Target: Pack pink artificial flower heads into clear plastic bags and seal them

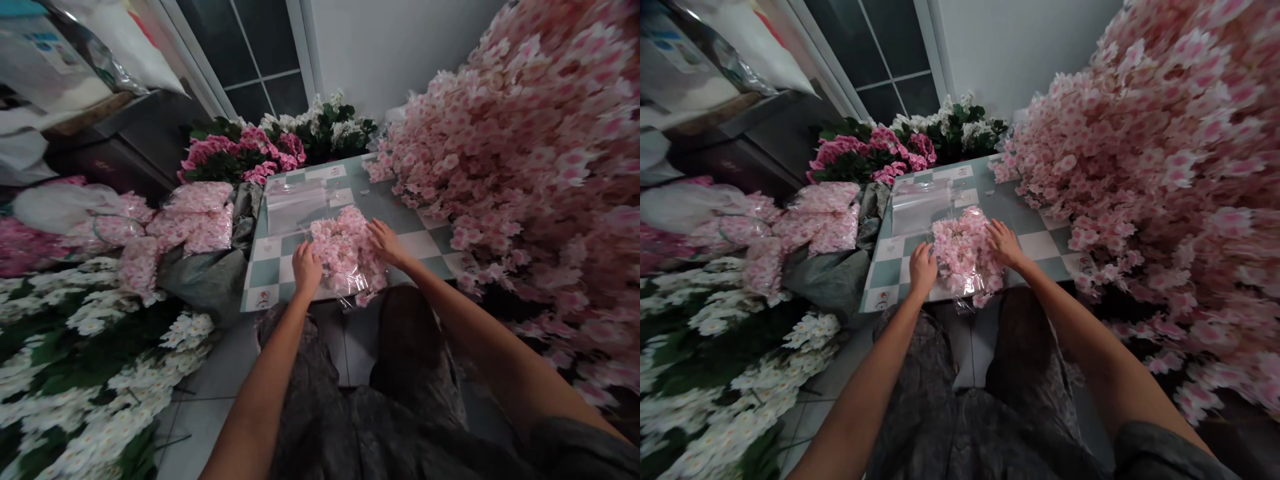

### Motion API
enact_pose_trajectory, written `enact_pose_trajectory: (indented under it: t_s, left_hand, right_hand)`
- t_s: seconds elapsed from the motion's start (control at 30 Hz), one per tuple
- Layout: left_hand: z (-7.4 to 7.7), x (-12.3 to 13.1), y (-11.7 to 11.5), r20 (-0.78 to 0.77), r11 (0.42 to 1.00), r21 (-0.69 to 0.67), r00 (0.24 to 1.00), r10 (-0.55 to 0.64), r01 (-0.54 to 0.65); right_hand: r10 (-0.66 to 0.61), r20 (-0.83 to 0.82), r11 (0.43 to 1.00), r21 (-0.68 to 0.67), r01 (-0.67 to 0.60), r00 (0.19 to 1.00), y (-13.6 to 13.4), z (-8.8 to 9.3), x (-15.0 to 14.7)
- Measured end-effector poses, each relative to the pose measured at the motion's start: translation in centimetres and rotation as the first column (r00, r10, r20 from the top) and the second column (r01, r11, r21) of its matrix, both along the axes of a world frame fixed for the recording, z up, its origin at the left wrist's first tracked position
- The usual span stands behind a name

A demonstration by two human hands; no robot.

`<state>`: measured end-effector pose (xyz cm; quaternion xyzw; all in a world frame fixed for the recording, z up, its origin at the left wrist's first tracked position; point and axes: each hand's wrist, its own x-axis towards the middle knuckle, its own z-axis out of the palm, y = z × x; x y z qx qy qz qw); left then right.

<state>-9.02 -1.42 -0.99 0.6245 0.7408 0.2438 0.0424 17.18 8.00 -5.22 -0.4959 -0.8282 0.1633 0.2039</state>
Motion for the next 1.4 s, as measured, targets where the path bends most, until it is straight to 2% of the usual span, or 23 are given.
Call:
enact_pose_trajectory:
  t_s: [0.07, 0.17, 0.23, 0.3, 0.4, 0.47, 0.57, 0.63, 0.7, 0.77, 0.83, 0.87, 0.9, 0.93, 0.97, 1.03, 1.07, 1.1, 1.13, 1.17, 1.23, 1.3, 1.4]
  left_hand:
    - [-0.2, -0.7, -3.8, 0.006, 0.996, 0.018, 0.996, -0.085, 0.085]
    - [-1.0, 0.3, -9.3, 0.091, 0.974, 0.054, 0.971, -0.223, 0.219]
    - [-1.5, 2.1, -12.0, 0.154, 0.971, 0.136, 0.964, -0.218, 0.198]
    - [-1.9, 4.2, -13.5, 0.152, 0.969, 0.177, 0.968, -0.199, 0.172]
    - [-2.3, 6.9, -13.8, 0.065, 0.982, 0.140, 0.988, -0.138, 0.128]
    - [-2.5, 8.1, -12.9, 0.002, 0.993, 0.090, 0.997, -0.080, 0.080]
    - [-2.2, 9.3, -10.1, -0.079, 0.999, 0.027, 0.997, -0.022, 0.024]
    - [-1.4, 9.7, -8.1, -0.115, 1.000, -0.001, 0.993, 0.000, 0.000]
    - [-0.4, 9.8, -7.1, -0.107, 1.000, -0.002, 0.994, 0.010, -0.010]
    - [0.2, 10.0, -7.8, -0.017, 0.999, 0.045, 0.999, -0.030, 0.031]
    - [-0.1, 10.4, -10.3, 0.190, 0.989, 0.113, 0.975, -0.113, 0.093]
    - [-0.7, 10.7, -12.0, 0.343, 0.987, 0.124, 0.929, -0.136, 0.099]
    - [-1.6, 11.1, -13.6, 0.518, 0.994, 0.077, 0.848, -0.110, 0.081]
    - [-2.7, 11.5, -14.9, 0.689, 0.997, -0.042, 0.725, -0.021, 0.069]
    - [-3.8, 11.9, -15.9, 0.823, 0.975, -0.210, 0.551, 0.138, 0.069]
    - [-5.8, 12.6, -16.4, 0.899, 0.895, -0.429, 0.148, 0.411, 0.120]
    - [-6.6, 12.9, -15.9, 0.883, 0.877, -0.463, -0.022, 0.470, 0.127]
    - [-7.1, 13.1, -15.0, 0.868, 0.880, -0.462, -0.149, 0.474, 0.111]
    - [-7.4, 13.1, -13.9, 0.861, 0.892, -0.445, -0.235, 0.451, 0.078]
    - [-7.5, 13.1, -12.8, 0.861, 0.902, -0.431, -0.283, 0.422, 0.034]
    - [-7.3, 12.9, -11.0, 0.873, 0.907, -0.418, -0.301, 0.385, -0.052]
    - [-7.1, 12.6, -10.0, 0.891, 0.905, -0.410, -0.262, 0.370, -0.117]
    - [-7.1, 12.3, -9.9, 0.921, 0.912, -0.377, -0.174, 0.350, -0.160]
  right_hand:
    - [-0.041, -0.096, 0.999, 0.004, 0.042, 0.994, -0.6, -0.2, 3.0]
    - [-0.177, -0.109, 0.979, -0.122, 0.163, 0.978, -2.6, -0.2, 6.5]
    - [-0.223, -0.128, 0.965, -0.166, 0.201, 0.966, -4.3, 0.0, 7.6]
    - [-0.138, -0.185, 0.987, -0.109, 0.119, 0.973, -6.1, 0.4, 7.8]
    - [0.116, -0.106, 0.992, 0.051, -0.111, 0.988, -8.4, 0.9, 7.2]
    - [0.182, 0.055, 0.978, 0.089, -0.186, 0.982, -9.4, 1.2, 6.4]
    - [0.160, 0.234, 0.972, 0.135, -0.195, 0.959, -9.6, 1.8, 4.5]
    - [0.165, 0.290, 0.958, 0.179, -0.223, 0.943, -8.8, 2.3, 2.8]
    - [0.177, 0.322, 0.948, 0.199, -0.250, 0.930, -7.9, 3.0, 1.2]
    - [0.155, 0.333, 0.951, 0.204, -0.232, 0.930, -7.6, 3.7, 0.1]
    - [0.098, 0.303, 0.957, 0.233, -0.174, 0.948, -8.4, 4.5, -0.3]
    - [0.065, 0.269, 0.957, 0.255, -0.136, 0.961, -9.3, 4.8, -0.2]
    - [0.041, 0.231, 0.957, 0.270, -0.104, 0.972, -10.5, 5.0, 0.1]
    - [0.034, 0.199, 0.958, 0.272, -0.089, 0.979, -11.9, 5.0, 0.4]
    - [0.046, 0.178, 0.962, 0.258, -0.092, 0.983, -13.3, 5.0, 0.6]
    - [0.121, 0.168, 0.965, 0.211, -0.156, 0.978, -15.8, 4.4, 1.0]
    - [0.173, 0.174, 0.959, 0.196, -0.206, 0.969, -16.7, 4.0, 0.9]
    - [0.219, 0.180, 0.949, 0.191, -0.252, 0.959, -17.2, 3.4, 0.8]
    - [0.250, 0.188, 0.940, 0.190, -0.285, 0.950, -17.4, 2.9, 0.5]
    - [0.268, 0.199, 0.934, 0.186, -0.305, 0.943, -17.3, 2.3, 0.1]
    - [0.283, 0.231, 0.934, 0.153, -0.322, 0.931, -16.4, 1.3, -0.8]
    - [0.299, 0.267, 0.936, 0.104, -0.336, 0.916, -15.3, 0.7, -1.7]
    - [0.270, 0.279, 0.948, 0.094, -0.306, 0.922, -14.9, -0.2, -2.9]
